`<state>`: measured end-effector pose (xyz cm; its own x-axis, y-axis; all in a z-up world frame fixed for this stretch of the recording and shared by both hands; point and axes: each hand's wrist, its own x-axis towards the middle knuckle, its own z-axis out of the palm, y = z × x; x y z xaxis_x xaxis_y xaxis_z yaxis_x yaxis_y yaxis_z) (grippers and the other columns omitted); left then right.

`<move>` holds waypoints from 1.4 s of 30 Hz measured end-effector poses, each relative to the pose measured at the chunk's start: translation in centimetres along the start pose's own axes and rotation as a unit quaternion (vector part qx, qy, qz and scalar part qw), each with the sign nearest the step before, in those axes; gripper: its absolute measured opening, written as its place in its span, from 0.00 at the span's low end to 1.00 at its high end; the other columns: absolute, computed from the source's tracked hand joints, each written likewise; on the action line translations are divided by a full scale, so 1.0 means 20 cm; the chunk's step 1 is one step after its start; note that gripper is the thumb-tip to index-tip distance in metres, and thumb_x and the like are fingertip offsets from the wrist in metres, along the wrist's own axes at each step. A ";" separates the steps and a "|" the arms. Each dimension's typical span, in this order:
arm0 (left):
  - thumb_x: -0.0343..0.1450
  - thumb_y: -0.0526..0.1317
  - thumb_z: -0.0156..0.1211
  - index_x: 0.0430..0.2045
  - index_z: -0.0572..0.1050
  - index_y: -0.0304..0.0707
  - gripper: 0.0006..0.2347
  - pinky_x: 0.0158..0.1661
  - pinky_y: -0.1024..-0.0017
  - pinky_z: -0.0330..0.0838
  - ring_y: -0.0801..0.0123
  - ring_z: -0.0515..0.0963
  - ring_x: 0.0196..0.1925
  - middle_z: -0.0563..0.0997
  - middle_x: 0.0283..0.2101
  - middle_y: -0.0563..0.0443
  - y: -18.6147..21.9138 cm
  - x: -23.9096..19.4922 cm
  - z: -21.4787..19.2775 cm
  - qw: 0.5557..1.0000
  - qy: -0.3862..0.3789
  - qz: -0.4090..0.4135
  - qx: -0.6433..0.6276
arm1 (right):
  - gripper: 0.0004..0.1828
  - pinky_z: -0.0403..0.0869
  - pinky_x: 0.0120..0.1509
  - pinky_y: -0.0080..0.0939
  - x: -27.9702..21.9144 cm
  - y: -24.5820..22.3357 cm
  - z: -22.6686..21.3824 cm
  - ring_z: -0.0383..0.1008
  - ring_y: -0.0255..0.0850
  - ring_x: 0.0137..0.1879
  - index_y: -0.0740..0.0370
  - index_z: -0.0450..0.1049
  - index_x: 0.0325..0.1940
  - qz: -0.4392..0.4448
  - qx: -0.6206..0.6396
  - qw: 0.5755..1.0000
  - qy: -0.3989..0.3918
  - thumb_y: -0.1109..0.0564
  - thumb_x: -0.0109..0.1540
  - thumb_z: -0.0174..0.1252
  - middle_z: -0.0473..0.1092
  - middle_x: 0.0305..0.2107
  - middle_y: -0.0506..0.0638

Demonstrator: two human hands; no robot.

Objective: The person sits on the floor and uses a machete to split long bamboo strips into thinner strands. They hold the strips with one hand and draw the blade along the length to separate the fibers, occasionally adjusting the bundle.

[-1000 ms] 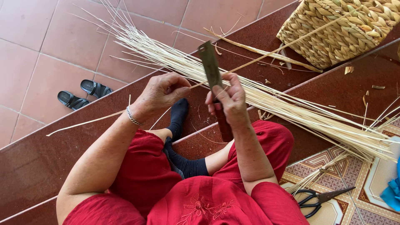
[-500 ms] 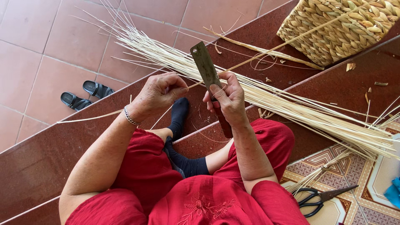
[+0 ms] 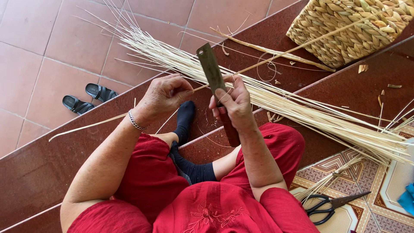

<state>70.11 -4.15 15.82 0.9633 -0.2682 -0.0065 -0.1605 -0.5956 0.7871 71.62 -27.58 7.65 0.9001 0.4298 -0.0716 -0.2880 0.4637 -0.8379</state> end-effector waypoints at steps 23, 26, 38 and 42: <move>0.69 0.27 0.66 0.33 0.79 0.35 0.04 0.36 0.67 0.74 0.60 0.80 0.35 0.78 0.32 0.48 -0.01 -0.02 -0.03 0.987 0.057 0.086 0.125 | 0.14 0.72 0.23 0.34 0.03 -0.04 -0.13 0.73 0.38 0.23 0.59 0.58 0.57 -0.030 0.037 0.997 0.053 0.58 0.71 0.54 0.75 0.26 0.56; 0.70 0.29 0.65 0.35 0.79 0.35 0.04 0.36 0.69 0.75 0.63 0.80 0.36 0.80 0.35 0.48 -0.01 -0.01 -0.03 0.992 0.045 0.072 0.093 | 0.14 0.71 0.22 0.33 0.03 -0.03 -0.11 0.72 0.37 0.22 0.58 0.58 0.57 -0.032 0.045 0.997 0.046 0.57 0.71 0.54 0.75 0.25 0.55; 0.71 0.31 0.67 0.36 0.79 0.34 0.04 0.35 0.70 0.75 0.64 0.81 0.34 0.80 0.34 0.48 0.03 0.01 0.04 0.995 0.026 0.081 0.045 | 0.13 0.71 0.25 0.31 -0.01 0.01 0.03 0.72 0.37 0.23 0.58 0.60 0.57 0.026 0.085 0.996 -0.016 0.58 0.72 0.55 0.75 0.26 0.56; 0.69 0.31 0.69 0.34 0.79 0.35 0.04 0.36 0.66 0.74 0.59 0.80 0.35 0.78 0.31 0.47 0.04 0.01 0.03 0.987 0.045 0.120 0.101 | 0.13 0.70 0.24 0.31 0.00 0.00 0.00 0.72 0.37 0.22 0.58 0.61 0.57 0.025 0.104 0.994 -0.005 0.59 0.71 0.56 0.74 0.26 0.57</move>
<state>70.04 -5.08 16.11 0.9060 -0.3574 0.2270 -0.4174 -0.6641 0.6203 71.59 -27.63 7.74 0.8798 0.4638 -0.1043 -0.3949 0.5907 -0.7037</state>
